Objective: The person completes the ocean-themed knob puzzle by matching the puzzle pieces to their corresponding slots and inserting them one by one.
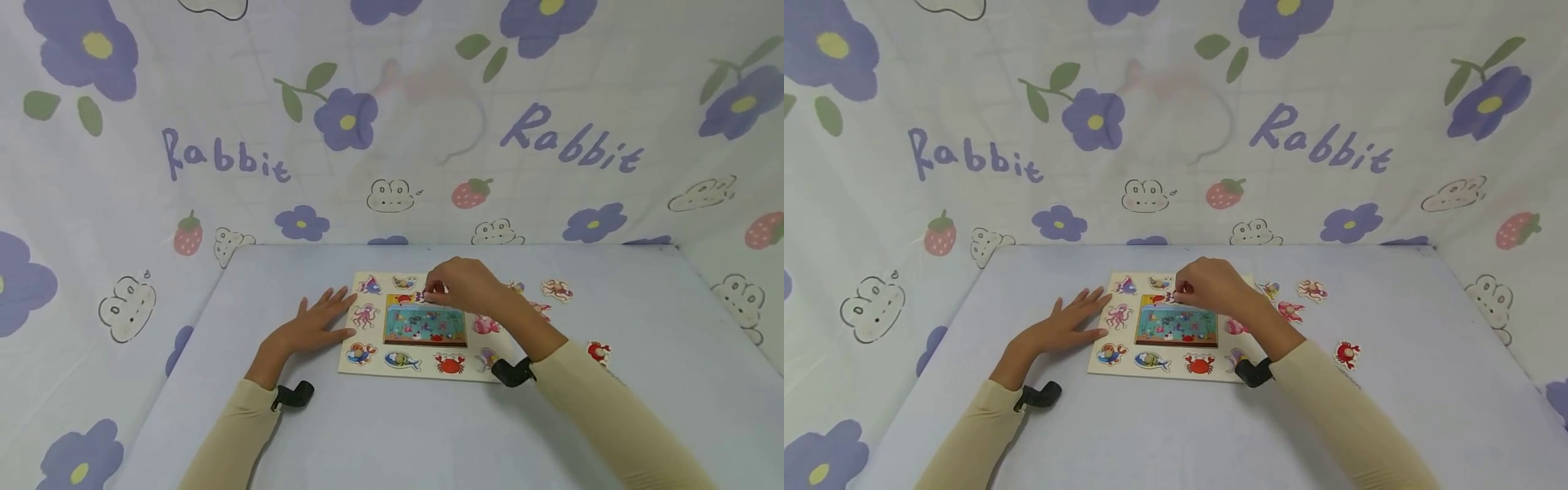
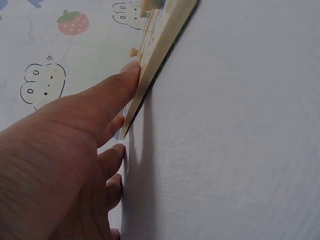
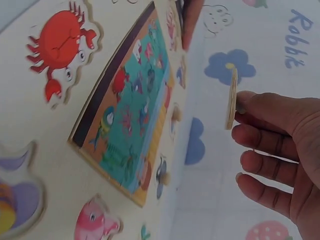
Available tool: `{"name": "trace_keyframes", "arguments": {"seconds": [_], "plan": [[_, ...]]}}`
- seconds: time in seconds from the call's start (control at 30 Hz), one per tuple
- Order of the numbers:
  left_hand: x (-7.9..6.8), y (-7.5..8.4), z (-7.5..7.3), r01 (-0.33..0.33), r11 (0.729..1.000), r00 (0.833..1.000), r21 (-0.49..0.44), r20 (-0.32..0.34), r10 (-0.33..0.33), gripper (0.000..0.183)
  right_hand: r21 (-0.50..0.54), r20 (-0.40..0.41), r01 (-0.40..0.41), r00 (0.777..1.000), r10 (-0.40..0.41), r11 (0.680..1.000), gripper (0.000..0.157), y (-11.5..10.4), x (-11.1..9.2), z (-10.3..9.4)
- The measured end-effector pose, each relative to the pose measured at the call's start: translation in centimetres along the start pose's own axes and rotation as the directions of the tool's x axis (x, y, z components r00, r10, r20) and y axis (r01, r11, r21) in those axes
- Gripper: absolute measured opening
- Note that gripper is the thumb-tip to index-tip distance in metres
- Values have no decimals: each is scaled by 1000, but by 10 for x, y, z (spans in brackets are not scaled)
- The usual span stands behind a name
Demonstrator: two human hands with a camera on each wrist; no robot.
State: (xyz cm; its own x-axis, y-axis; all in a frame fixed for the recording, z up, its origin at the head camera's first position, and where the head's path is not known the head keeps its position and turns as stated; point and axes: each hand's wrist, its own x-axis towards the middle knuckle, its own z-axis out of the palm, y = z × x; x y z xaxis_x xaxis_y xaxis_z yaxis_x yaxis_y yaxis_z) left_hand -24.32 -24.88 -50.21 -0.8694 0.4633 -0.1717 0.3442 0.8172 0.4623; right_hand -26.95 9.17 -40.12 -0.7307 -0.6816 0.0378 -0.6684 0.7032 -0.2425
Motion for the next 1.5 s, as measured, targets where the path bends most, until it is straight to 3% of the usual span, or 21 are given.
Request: {"name": "trace_keyframes", "arguments": {"seconds": [0.37,0.63,1.13,1.5], "plan": [[-2,0,-1,-7,1000,1000,-12,-6,7,79,-76,9,84,996,-83,994,11,-16,55,22],[-2,1,-2,-12,1000,1000,-15,2,12,79,-74,35,49,998,-46,996,13,-23,85,35],[-2,-3,-1,-8,1000,1000,2,3,8,79,-131,63,-11,998,20,991,14,-35,121,47],[-4,1,-4,-14,1000,1000,2,8,14,79,-97,60,-55,996,61,994,15,-34,129,60]]}}
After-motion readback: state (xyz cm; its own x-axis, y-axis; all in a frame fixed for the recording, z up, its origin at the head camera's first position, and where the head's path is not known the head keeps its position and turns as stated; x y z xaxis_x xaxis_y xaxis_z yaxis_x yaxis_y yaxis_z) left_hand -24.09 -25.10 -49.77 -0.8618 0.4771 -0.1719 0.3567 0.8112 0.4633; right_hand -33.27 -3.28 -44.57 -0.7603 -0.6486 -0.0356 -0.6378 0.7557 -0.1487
